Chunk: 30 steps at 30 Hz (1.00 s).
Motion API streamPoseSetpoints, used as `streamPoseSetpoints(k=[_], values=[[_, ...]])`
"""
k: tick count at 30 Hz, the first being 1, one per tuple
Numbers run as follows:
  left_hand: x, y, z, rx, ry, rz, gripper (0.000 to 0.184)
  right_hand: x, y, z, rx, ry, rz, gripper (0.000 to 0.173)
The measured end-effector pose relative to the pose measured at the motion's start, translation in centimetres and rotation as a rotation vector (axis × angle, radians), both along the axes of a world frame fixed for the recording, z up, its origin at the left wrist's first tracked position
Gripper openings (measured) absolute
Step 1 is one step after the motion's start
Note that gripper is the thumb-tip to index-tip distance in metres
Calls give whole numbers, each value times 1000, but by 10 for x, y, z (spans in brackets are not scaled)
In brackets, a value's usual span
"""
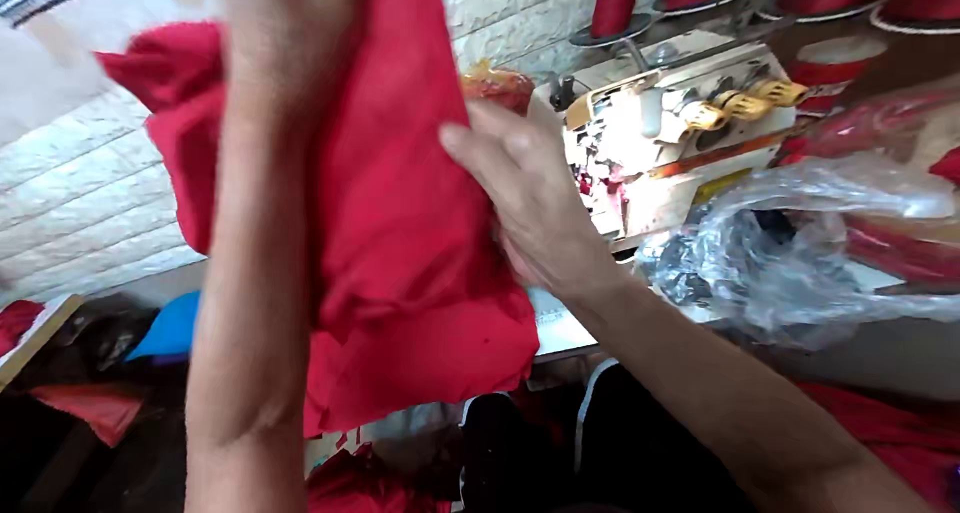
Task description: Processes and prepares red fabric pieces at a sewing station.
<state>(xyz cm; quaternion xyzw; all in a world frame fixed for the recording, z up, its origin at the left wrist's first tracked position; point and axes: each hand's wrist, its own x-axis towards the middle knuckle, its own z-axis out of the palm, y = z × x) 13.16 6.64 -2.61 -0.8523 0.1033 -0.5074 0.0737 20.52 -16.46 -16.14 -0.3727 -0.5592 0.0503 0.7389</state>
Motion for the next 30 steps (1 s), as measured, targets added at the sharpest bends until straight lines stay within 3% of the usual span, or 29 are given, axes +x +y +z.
streamPoseSetpoints(k=[2, 4, 8, 12, 15, 18, 26, 30], values=[[28, -75, -32, -218, 488, -103, 19, 18, -32, -51, -179, 103, -87, 24], [60, -80, -80, -258, 716, -208, 24, 35, -45, -99, -276, 252, -140, 23], [98, -62, -145, -449, 865, -237, 20, 54, -55, -153, -318, 430, -170, 26], [110, -64, -152, -526, 967, -168, 17, 51, -55, -157, -303, 401, -257, 21], [118, -64, -153, -524, 990, -128, 15, 44, -53, -159, -242, 400, -315, 8], [127, -65, -154, -529, 1025, -100, 14, 42, -56, -158, -172, 364, -318, 25], [139, -94, -172, -667, 839, 326, 19, 64, -66, -149, -200, 284, -446, 25], [139, -106, -185, -641, 725, 391, 20, 65, -71, -149, -221, 282, -471, 26]])
